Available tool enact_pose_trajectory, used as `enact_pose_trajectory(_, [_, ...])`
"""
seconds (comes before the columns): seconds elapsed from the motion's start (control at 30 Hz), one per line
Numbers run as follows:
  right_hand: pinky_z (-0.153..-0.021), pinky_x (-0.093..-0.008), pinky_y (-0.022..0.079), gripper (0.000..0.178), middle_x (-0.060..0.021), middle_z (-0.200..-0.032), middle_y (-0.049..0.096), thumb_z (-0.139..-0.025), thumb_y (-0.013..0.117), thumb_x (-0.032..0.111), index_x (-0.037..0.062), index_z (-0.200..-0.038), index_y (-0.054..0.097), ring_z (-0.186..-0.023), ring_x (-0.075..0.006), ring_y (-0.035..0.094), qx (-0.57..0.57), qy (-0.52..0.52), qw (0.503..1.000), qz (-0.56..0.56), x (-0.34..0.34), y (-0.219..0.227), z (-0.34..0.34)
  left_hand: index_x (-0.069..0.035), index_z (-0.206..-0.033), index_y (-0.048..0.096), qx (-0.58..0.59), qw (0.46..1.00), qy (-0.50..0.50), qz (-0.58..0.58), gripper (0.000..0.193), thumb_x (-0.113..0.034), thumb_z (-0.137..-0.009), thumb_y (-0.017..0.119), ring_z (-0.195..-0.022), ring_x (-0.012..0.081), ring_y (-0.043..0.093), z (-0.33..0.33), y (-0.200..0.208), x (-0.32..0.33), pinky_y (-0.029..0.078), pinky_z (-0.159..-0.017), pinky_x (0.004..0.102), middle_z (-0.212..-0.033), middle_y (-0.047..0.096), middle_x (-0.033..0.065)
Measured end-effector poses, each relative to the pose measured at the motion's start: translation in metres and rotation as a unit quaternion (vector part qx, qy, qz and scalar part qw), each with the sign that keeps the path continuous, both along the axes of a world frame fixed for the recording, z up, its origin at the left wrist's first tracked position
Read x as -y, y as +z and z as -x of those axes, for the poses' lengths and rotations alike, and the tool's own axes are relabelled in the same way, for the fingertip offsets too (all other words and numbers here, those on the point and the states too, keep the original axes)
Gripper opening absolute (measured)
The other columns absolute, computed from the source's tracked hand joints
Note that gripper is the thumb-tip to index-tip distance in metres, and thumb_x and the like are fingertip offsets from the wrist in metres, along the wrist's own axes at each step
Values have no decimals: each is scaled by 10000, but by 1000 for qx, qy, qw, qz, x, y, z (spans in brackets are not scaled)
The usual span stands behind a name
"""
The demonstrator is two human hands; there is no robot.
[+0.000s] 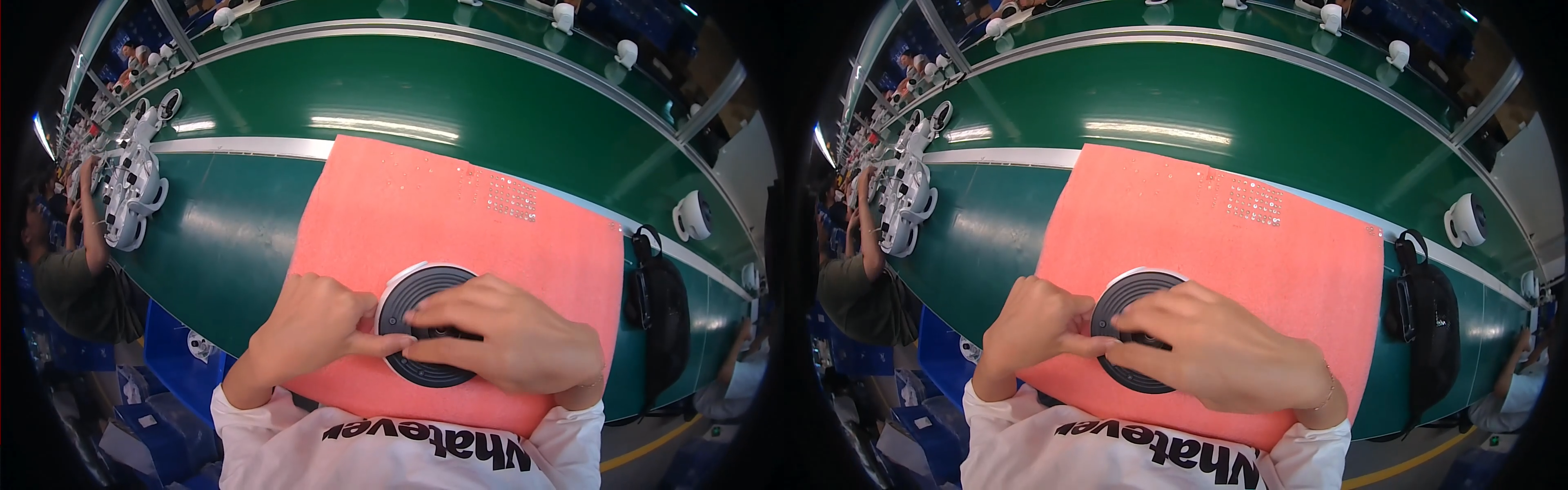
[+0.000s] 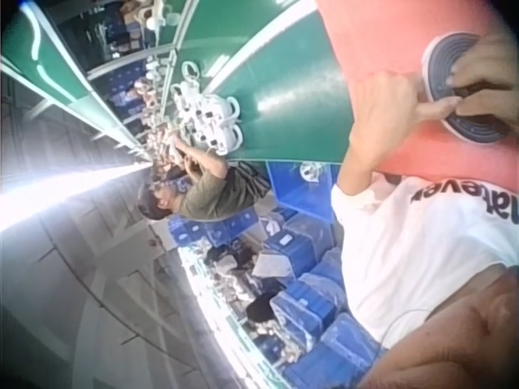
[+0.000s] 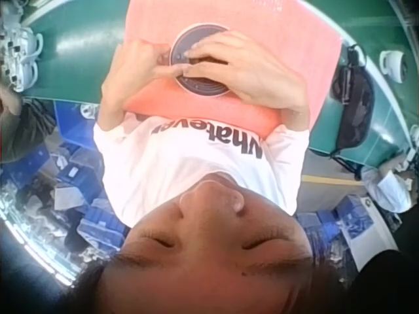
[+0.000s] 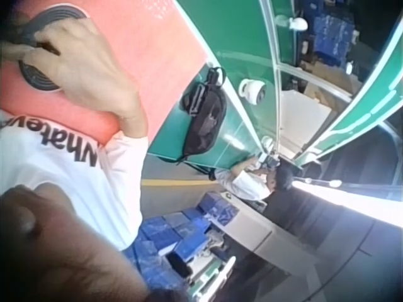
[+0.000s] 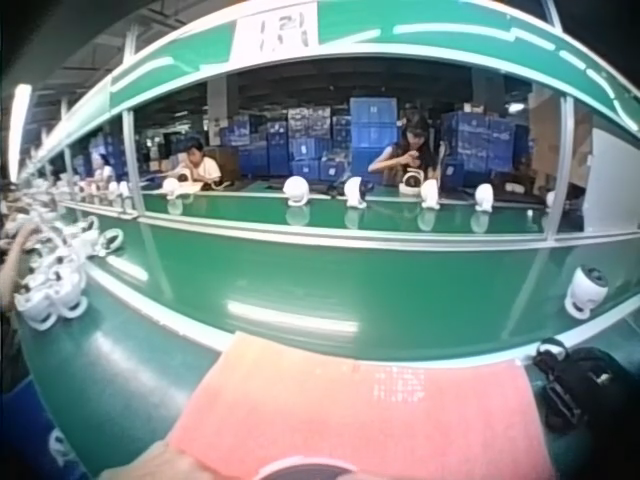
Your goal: Assembling security camera components on an industrial assembly line.
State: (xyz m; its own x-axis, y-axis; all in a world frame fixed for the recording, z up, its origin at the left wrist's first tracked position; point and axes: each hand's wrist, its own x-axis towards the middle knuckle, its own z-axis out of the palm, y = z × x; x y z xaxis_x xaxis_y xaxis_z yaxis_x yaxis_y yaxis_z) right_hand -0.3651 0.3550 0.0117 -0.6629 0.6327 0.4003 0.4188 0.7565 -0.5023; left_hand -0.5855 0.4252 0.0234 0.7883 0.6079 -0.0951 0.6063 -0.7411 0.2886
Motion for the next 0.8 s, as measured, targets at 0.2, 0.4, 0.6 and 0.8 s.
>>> enact_pose_trajectory(0.2, [-802,-363,404,355,-75,-932,561,-710,645,113,81,-1054,560,-964,-238,536,-32,-46,997,46,-3,5,5,-56,-523,583,13,1000,13,16,490,-511,-687,665,-381,252,480,-2,-2,-1,366,-415,330,-405,464,82])
enact_pose_trajectory(0.4, [-757,-310,405,325,-28,-934,585,-701,633,170,106,-1016,588,-931,-198,565,41,-89,991,-91,8,0,8,-46,-493,571,23,999,22,36,513,-514,-677,672,-382,253,482,-1,-2,-1,372,-421,332,-400,459,91])
enact_pose_trajectory(0.6, [-807,-361,419,462,-42,-1034,583,-708,664,265,85,-1111,527,-958,-242,565,-24,-101,994,43,-6,9,3,-40,-496,602,16,999,32,9,526,-529,-682,662,-374,247,491,0,-4,-1,395,-431,320,-389,470,78])
enact_pose_trajectory(0.8, [-703,-367,470,446,-176,-854,631,-816,577,382,21,-1073,521,-818,-321,624,38,-222,932,283,-28,-11,-6,-9,-1015,632,37,933,107,341,549,-476,-727,658,-800,237,645,0,-35,-5,490,-749,325,-845,658,162])
